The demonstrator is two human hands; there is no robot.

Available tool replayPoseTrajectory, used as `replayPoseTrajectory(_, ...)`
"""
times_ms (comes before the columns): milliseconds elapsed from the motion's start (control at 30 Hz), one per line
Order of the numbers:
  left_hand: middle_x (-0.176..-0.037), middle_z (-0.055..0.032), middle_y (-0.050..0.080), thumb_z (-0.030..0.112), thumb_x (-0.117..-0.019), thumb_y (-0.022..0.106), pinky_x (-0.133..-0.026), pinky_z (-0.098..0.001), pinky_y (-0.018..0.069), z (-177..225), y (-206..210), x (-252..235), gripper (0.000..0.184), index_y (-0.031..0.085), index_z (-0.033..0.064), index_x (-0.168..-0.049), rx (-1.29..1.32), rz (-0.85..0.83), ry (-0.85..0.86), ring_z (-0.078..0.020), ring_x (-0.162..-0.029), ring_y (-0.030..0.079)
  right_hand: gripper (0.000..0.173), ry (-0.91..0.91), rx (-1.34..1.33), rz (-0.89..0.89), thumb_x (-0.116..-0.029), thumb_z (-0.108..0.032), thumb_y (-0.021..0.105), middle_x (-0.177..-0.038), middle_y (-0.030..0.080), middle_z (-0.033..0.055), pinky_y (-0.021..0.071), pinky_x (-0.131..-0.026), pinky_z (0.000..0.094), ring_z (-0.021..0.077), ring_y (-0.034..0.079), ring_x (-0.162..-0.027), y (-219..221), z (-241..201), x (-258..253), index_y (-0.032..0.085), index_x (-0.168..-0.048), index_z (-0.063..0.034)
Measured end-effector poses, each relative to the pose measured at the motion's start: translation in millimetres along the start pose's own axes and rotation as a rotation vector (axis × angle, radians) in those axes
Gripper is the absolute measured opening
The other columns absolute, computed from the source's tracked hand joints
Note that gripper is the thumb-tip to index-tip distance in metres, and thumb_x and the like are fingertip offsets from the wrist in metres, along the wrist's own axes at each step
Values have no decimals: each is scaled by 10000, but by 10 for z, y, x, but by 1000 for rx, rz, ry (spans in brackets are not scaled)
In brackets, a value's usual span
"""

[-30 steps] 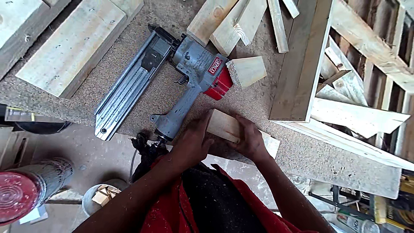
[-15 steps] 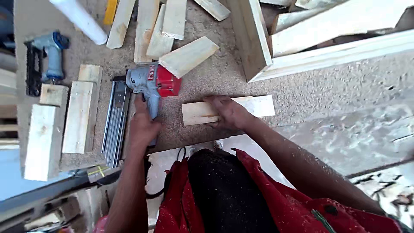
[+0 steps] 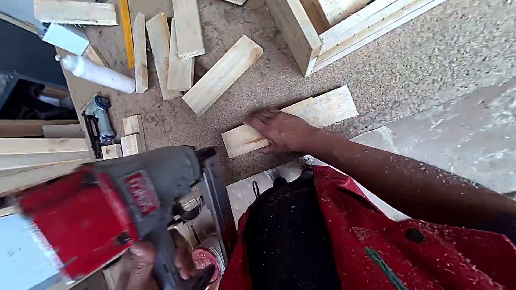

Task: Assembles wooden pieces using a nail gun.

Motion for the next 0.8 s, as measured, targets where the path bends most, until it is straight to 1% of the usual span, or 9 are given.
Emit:
replayPoseTrajectory(100,-686,-91,643,707,-979,440,-506,-372,599,-100,192,-47,637,674,120,-1064,-88,-9,-28,-218,-526,653,873,-3,3,3,-809,-521,803,-1368,622,150,430,-1143,454,321,586,-1296,9,7,14,452,-1474,-78)
replayPoseTrajectory(233,-712,-101,641,678,-991,462,-537,-395,612,-133,273,-194,626,650,96,-1127,-78,-44,-52,-234,-561,667,887,-1,13,14,-797,-528,807,-1356,629,154,430,-1139,455,321,598,-1281,22,17,11,453,-1468,-66)
replayPoseTrajectory(333,-692,-102,622,670,-999,457,-536,-410,609,-133,248,-266,610,647,98,-1094,-98,-69,-103,-238,-548,655,901,8,10,3,-788,-532,812,-1371,620,140,424,-1144,449,314,587,-1293,27,17,7,446,-1476,-80)
replayPoseTrajectory(467,-606,-42,618,720,-947,507,-472,-362,584,-83,181,-365,577,663,197,-1135,-148,-7,-204,-186,-471,630,892,20,-16,28,-767,-517,840,-1359,634,121,424,-1146,447,299,589,-1288,12,13,36,478,-1466,-98)
replayPoseTrajectory(567,-564,4,604,548,-1045,366,-484,-315,574,-23,234,-484,430,565,171,-1100,-225,81,-211,-148,-462,625,966,-21,-42,54,-740,-463,884,-1430,586,109,354,-1204,439,288,523,-1368,-43,31,92,424,-1525,-139)
replayPoseTrajectory(633,-554,9,594,503,-1057,332,-485,-317,572,-8,256,-498,400,547,166,-1079,-249,93,-208,-148,-455,616,1045,-33,-87,66,-684,-400,937,-1486,541,101,281,-1242,489,303,464,-1417,-205,153,266,400,-1553,-183)
replayPoseTrajectory(700,-567,-15,603,594,-1037,378,-483,-344,582,-25,232,-457,463,588,181,-1065,-233,43,-211,-174,-461,627,1077,27,-117,42,-646,-364,959,-1484,545,99,302,-1229,516,308,473,-1407,-389,443,577,400,-1552,-197)
replayPoseTrajectory(767,-569,-30,585,694,-980,458,-467,-380,579,-45,208,-418,520,626,205,-1038,-208,-4,-227,-203,-450,619,1023,63,-149,16,-697,-354,935,-1477,553,113,385,-1180,516,312,519,-1372,-511,760,881,399,-1546,-157)
replayPoseTrajectory(800,-567,-34,577,694,-977,465,-457,-385,576,-39,211,-400,518,631,206,-1034,-199,-9,-233,-207,-443,612,966,45,-163,36,-733,-364,909,-1461,568,117,413,-1168,500,310,542,-1352,-529,869,984,417,-1530,-128)
Point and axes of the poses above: each hand's wrist, its own x-axis away from the middle knuckle, its own y-axis out of the palm, z = x × y, the point moved 6 cm from there along -x, towards the middle knuckle
